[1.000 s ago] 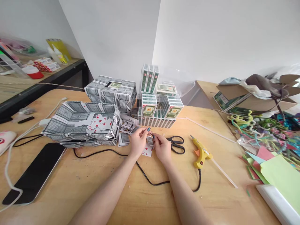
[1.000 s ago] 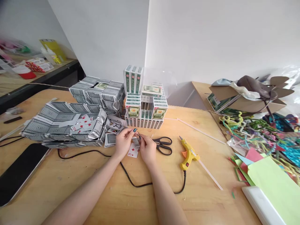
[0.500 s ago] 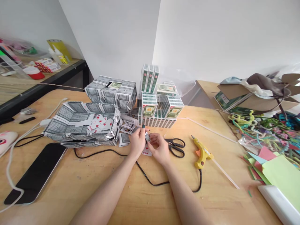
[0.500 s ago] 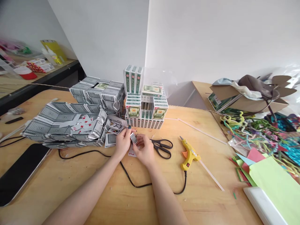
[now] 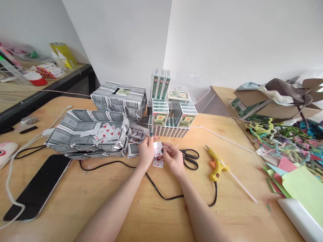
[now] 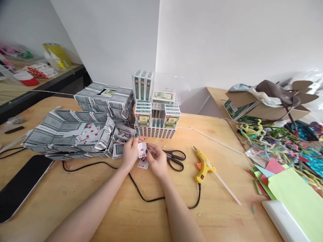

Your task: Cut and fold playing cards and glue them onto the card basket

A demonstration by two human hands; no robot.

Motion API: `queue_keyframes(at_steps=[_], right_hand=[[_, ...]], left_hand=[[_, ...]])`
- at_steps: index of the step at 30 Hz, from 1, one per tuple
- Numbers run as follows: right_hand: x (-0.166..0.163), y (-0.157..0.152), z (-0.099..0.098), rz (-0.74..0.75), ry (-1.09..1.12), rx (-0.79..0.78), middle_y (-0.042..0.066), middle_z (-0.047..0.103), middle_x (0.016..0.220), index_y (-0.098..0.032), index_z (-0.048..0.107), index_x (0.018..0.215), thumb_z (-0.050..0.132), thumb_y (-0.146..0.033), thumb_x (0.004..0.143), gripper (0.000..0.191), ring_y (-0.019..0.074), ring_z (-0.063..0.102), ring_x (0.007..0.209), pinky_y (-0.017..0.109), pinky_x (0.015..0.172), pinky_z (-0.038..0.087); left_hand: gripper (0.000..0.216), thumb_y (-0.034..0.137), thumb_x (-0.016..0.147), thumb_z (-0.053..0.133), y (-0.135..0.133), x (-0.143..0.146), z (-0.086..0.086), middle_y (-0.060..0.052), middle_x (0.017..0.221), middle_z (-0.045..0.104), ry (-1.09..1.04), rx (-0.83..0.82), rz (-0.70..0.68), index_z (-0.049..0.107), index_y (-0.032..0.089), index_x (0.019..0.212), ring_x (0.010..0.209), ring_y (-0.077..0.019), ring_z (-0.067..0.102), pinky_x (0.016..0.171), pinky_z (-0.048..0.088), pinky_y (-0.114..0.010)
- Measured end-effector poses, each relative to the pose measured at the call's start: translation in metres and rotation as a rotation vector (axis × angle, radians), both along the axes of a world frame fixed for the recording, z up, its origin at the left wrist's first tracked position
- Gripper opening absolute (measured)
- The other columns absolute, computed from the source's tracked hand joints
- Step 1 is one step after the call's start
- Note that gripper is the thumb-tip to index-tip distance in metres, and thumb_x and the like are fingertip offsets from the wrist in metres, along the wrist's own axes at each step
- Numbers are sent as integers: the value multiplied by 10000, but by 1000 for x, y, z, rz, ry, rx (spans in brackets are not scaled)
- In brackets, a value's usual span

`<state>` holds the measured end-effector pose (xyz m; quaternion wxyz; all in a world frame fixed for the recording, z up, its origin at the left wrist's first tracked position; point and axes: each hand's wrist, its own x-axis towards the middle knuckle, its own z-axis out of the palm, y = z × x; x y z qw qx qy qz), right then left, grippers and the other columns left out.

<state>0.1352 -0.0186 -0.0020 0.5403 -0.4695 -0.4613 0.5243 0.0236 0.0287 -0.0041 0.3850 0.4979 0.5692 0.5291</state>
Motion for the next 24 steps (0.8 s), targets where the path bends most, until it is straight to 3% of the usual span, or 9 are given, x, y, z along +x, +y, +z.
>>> queue_keyframes(at_steps=[6,12,19,24], right_hand=[[-1,5,2,-120,2,-6,6,642,649,-175,578,950,640,-347,697,311,137,589,516,277,525,509],[3,5,3,-249,-37,-19,40,670,746,-169,614,847,630,-388,696,267,158,601,598,302,583,515],[8,4,7,-140,154,-101,13,613,541,-160,579,692,608,-443,711,286,155,567,471,286,474,471],[2,2,6,-157,121,-117,4,600,528,-164,551,703,602,-481,711,321,135,535,409,258,405,436]], left_hand=[[411,452,864,311,-6,2,0,-30,643,623,-34,-3,-43,593,176,747,557,-138,554,519,394,-240],[200,338,804,471,-13,4,7,6,639,565,192,108,-214,537,188,689,590,-119,513,561,377,-225],[271,351,847,374,-13,10,3,29,512,443,76,64,-305,441,193,637,494,-113,434,488,345,-228],[265,320,840,385,-10,8,6,16,548,464,190,103,-225,435,189,615,526,-115,433,503,325,-226]])
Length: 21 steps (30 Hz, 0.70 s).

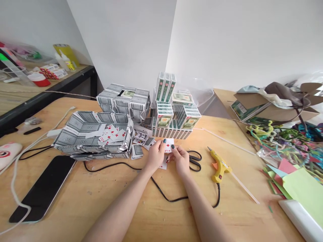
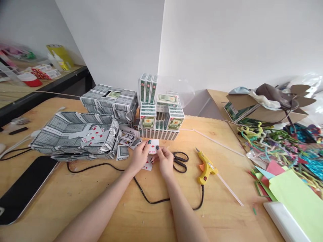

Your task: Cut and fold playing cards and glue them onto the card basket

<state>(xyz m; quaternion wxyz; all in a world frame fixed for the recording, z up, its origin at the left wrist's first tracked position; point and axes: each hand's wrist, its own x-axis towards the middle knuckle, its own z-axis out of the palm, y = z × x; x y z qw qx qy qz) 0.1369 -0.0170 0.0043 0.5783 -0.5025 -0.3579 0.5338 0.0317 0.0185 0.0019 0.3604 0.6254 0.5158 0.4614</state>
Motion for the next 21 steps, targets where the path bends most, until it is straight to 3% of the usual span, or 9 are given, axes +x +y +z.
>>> queue_keyframes(at_steps=[6,8,11,13,16,21], right_hand=[[3,2,13,-145,-89,5,-6,602,603,-174,535,766,570,-499,725,330,89,475,363,213,339,365],[18,0,22,-240,-195,5,-8,592,599,-170,543,786,558,-489,730,325,78,453,358,204,336,343],[52,-11,31,-301,-493,-60,25,625,643,-163,582,806,539,-437,733,286,123,531,464,238,426,421],[73,-23,32,-255,-805,-107,57,663,765,-170,622,845,530,-353,727,236,180,608,662,292,586,482],[93,-39,29,-75,-1175,-135,62,660,921,-197,648,906,516,-233,700,247,219,596,867,346,759,461],[89,-41,28,157,-1491,-119,80,630,977,-195,614,1008,553,-176,681,333,238,545,973,325,794,410]], left_hand=[[211,262,842,371,2,-1,1,8,571,487,114,-5,73,437,197,652,545,-129,461,531,309,-231],[192,257,839,374,1,-1,0,7,580,496,114,-13,75,440,199,668,550,-131,472,533,309,-229],[126,241,822,398,1,0,-1,-3,635,537,95,-14,73,465,196,725,593,-137,506,553,333,-230],[78,233,801,424,1,0,-1,-8,670,559,69,-15,57,479,192,765,619,-140,522,566,352,-233],[65,244,776,454,1,0,0,5,641,542,52,-19,47,479,191,748,598,-134,510,557,350,-232],[180,289,789,429,1,1,-3,35,520,441,5,-41,23,442,200,632,493,-113,425,486,289,-226]])
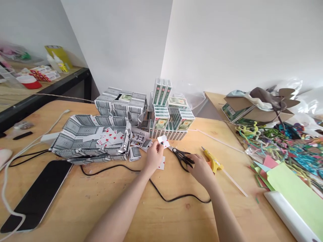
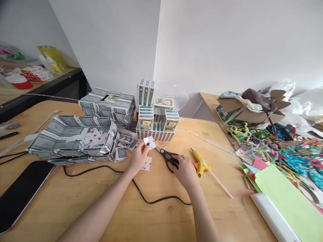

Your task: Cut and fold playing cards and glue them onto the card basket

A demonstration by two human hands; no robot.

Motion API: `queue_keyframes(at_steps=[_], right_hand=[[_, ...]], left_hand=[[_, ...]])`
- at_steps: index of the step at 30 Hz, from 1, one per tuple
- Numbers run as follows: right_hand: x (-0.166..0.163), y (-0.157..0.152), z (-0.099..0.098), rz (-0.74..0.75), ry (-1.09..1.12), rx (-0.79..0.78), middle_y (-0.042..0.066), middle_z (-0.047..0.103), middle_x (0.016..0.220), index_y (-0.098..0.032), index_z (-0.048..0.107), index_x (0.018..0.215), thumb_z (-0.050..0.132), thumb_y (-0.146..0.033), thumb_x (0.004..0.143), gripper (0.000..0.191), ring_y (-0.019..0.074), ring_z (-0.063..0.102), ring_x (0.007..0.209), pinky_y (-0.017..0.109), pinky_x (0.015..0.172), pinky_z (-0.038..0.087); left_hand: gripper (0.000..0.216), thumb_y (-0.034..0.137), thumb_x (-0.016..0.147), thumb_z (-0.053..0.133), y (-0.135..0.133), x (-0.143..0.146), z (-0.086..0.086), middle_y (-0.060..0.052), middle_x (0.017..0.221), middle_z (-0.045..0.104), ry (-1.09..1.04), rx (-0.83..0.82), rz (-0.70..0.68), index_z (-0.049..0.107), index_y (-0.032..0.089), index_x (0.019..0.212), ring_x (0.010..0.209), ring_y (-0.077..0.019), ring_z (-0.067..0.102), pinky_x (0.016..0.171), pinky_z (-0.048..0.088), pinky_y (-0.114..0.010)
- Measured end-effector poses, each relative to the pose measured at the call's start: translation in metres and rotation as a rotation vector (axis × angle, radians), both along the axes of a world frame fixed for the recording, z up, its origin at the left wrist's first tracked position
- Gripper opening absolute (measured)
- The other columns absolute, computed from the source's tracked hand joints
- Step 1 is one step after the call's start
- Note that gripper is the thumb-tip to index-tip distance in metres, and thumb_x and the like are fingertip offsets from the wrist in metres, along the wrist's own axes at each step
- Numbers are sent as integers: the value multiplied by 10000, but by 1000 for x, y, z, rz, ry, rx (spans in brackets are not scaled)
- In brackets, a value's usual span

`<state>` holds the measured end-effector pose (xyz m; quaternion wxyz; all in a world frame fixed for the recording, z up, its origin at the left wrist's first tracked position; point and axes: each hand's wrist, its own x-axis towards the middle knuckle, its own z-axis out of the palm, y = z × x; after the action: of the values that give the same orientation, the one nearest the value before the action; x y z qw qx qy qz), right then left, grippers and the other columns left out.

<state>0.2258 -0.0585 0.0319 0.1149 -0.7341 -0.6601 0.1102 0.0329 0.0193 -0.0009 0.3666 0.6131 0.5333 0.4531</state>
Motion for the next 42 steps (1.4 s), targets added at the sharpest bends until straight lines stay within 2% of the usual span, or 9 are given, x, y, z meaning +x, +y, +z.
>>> queue_keyframes(at_steps=[5,9,15,21,27,31,34,36,42], right_hand=[[-18,2,13,23,-169,-94,85,628,799,-169,606,844,598,-263,663,204,246,562,854,284,641,373],[-26,-8,22,42,-123,-145,58,607,666,-180,582,699,583,-299,669,122,203,566,696,260,557,332],[-22,-19,20,-42,-54,-200,36,562,568,-188,510,522,568,-260,627,140,163,514,529,248,461,270],[-12,-29,22,-203,457,-355,-16,540,436,-189,578,546,602,-254,601,88,115,468,400,219,386,273],[-9,-45,20,-318,955,-529,11,559,429,-157,554,521,677,-362,617,257,95,455,354,214,368,329],[-24,-42,22,-336,1382,-398,18,572,529,-146,567,629,705,-359,631,254,113,513,442,237,440,404],[-38,-30,24,-375,1629,-206,-13,532,574,-161,555,657,734,-349,613,263,73,452,444,198,407,364],[-45,-23,21,-344,1725,-143,-31,493,575,-168,545,654,711,-398,635,285,44,367,409,175,360,294],[-53,-27,-6,-198,1704,-229,-58,361,418,-161,546,651,510,-609,733,457,48,282,338,177,319,228]], left_hand=[[299,307,802,403,-2,-1,1,40,449,385,-84,-48,2,348,207,526,432,-106,369,452,256,-233],[308,315,807,401,-4,-2,5,41,454,384,-151,-68,-6,332,209,527,435,-105,369,458,271,-233],[330,357,820,395,-4,-4,9,38,458,386,-186,-72,7,341,211,529,435,-106,367,458,284,-233],[329,374,829,387,-2,-6,3,38,463,410,-170,-64,-11,355,211,545,436,-106,388,457,293,-229],[314,339,821,405,0,-5,0,46,451,402,-152,-66,-35,352,209,540,419,-100,381,454,293,-226],[323,366,823,403,-2,-5,7,46,463,399,-213,-54,14,360,205,546,431,-96,386,447,300,-219],[325,370,821,402,-3,-6,11,50,470,387,-246,-45,51,354,202,548,446,-93,390,459,305,-216],[314,359,818,408,-3,-7,12,53,469,386,-259,-45,61,358,201,552,446,-90,383,462,301,-214],[321,361,807,420,2,-11,9,56,469,381,-337,-80,101,357,193,540,441,-80,383,457,294,-204]])
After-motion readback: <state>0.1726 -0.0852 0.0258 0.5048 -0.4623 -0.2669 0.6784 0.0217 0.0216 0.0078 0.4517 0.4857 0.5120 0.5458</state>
